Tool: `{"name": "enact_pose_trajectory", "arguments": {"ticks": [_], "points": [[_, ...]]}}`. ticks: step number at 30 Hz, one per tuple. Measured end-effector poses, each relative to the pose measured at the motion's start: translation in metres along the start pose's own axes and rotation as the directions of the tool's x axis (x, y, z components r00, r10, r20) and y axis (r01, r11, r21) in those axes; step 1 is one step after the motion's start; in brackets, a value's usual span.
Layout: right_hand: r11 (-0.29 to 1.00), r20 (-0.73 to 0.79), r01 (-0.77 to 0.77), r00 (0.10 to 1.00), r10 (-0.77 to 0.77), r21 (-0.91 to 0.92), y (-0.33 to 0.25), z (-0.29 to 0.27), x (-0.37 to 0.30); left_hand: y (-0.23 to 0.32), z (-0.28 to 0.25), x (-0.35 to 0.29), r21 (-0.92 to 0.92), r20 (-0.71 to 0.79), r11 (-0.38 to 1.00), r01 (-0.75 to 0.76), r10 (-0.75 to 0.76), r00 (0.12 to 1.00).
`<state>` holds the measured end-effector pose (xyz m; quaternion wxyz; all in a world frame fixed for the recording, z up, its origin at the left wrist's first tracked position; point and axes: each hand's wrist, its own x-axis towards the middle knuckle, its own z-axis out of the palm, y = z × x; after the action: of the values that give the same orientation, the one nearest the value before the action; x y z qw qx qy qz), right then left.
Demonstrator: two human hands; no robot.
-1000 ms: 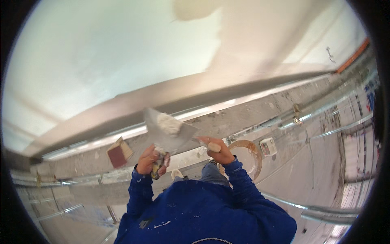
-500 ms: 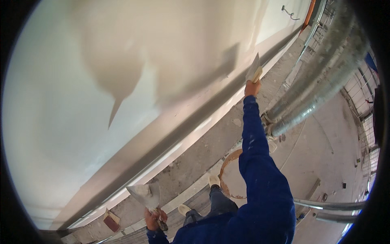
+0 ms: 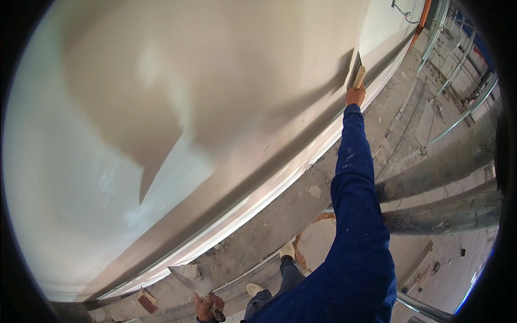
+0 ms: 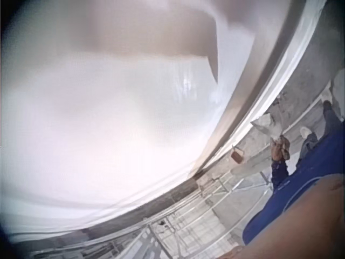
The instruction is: The person applies plaster to a curved ceiling surface using a trowel and a hawk. They repeatedly scoop plaster from the hawk and smooth it onto the ceiling, working along the curve of the structure.
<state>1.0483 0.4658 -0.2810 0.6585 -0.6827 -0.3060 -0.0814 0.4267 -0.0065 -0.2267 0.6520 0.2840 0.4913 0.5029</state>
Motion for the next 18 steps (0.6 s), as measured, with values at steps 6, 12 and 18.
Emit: {"name": "enact_pose_trajectory", "arguments": {"ticks": [6,12,18], "points": [[1.0,0.234,-0.009,0.972,0.007,0.009,0.004,0.008,0.004,-0.029,-0.044,0.004,0.029,-0.072,0.999,0.031,-0.029,0.997],[0.987,0.269,-0.037,0.963,-0.006,0.154,0.008,0.0,-0.023,0.008,-0.015,0.011,-0.097,0.112,0.995,0.027,-0.016,0.994],[0.975,0.301,-0.081,0.953,0.015,0.209,-0.031,0.0,-0.115,0.0,-0.064,0.003,-0.115,0.058,0.991,0.071,-0.065,0.996]]}}
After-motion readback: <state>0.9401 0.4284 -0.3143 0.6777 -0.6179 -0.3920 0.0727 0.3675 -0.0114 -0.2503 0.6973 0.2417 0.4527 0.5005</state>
